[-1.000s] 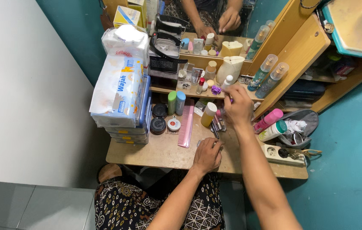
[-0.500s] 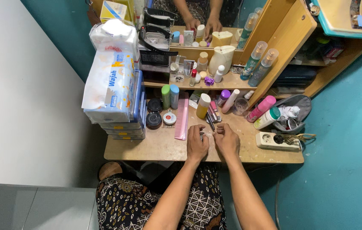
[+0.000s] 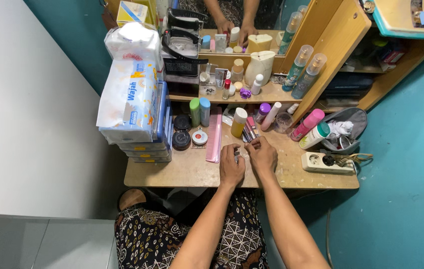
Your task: The person sits at a vanity and organizes cosmetic items. They pick up and place down various bottles, tubes, and compacts, moving them around the surface and into a small bag. The person also discards a small item into a bin on the floor.
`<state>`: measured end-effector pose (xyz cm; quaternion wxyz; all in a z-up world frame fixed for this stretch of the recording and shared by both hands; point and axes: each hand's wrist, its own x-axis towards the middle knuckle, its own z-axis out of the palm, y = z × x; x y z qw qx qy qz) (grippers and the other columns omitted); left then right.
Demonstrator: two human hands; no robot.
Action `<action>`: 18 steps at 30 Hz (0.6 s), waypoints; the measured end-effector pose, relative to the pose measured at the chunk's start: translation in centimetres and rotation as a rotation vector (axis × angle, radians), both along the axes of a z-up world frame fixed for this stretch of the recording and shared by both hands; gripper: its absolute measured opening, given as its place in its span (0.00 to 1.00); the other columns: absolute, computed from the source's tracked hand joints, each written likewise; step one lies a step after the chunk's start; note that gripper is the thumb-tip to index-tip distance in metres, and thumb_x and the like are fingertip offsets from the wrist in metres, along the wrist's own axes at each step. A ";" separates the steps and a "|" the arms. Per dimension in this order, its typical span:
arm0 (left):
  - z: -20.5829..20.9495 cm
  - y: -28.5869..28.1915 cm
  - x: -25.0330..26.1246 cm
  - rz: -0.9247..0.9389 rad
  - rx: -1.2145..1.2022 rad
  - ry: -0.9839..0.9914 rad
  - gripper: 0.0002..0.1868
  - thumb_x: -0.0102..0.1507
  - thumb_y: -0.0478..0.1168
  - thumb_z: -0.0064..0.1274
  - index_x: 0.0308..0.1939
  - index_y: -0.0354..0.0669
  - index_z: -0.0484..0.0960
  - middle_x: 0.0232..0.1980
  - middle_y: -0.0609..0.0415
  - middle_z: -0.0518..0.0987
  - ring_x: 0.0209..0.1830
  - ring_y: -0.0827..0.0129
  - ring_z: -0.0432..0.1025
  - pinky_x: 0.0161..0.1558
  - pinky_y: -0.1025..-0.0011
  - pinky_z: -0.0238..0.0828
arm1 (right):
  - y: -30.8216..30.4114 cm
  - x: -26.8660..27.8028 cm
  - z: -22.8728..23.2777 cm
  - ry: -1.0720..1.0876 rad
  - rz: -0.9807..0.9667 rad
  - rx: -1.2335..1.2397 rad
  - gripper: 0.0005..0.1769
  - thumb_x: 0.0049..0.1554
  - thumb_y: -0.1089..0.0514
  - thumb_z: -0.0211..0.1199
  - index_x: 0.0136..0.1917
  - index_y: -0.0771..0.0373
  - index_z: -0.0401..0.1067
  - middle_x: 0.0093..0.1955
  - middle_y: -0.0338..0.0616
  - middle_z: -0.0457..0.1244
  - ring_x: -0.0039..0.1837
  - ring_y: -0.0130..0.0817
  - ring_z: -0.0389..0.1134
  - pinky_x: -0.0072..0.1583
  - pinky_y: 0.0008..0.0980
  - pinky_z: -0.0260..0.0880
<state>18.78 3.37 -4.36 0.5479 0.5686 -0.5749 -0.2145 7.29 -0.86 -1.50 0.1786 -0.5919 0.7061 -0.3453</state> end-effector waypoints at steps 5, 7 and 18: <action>-0.1 -0.3 -0.1 -0.006 -0.005 0.002 0.18 0.58 0.30 0.46 0.53 0.34 0.75 0.50 0.39 0.74 0.52 0.48 0.72 0.55 0.57 0.70 | 0.2 -0.3 0.2 -0.101 -0.014 -0.179 0.27 0.49 0.48 0.74 0.57 0.57 0.68 0.58 0.50 0.61 0.52 0.46 0.72 0.53 0.43 0.70; -0.2 -0.2 -0.1 -0.010 -0.003 -0.015 0.18 0.59 0.31 0.46 0.54 0.34 0.74 0.50 0.39 0.74 0.52 0.48 0.71 0.55 0.56 0.70 | 0.0 -0.1 0.0 0.019 0.011 -0.207 0.25 0.47 0.49 0.76 0.56 0.56 0.72 0.59 0.50 0.61 0.56 0.51 0.68 0.54 0.47 0.69; -0.4 -0.4 -0.2 0.003 -0.008 -0.015 0.18 0.58 0.30 0.46 0.53 0.34 0.75 0.49 0.40 0.75 0.51 0.48 0.72 0.55 0.56 0.69 | -3.4 0.4 -2.7 0.165 0.082 -0.218 0.13 0.51 0.51 0.73 0.45 0.55 0.74 0.51 0.46 0.61 0.55 0.49 0.66 0.55 0.48 0.68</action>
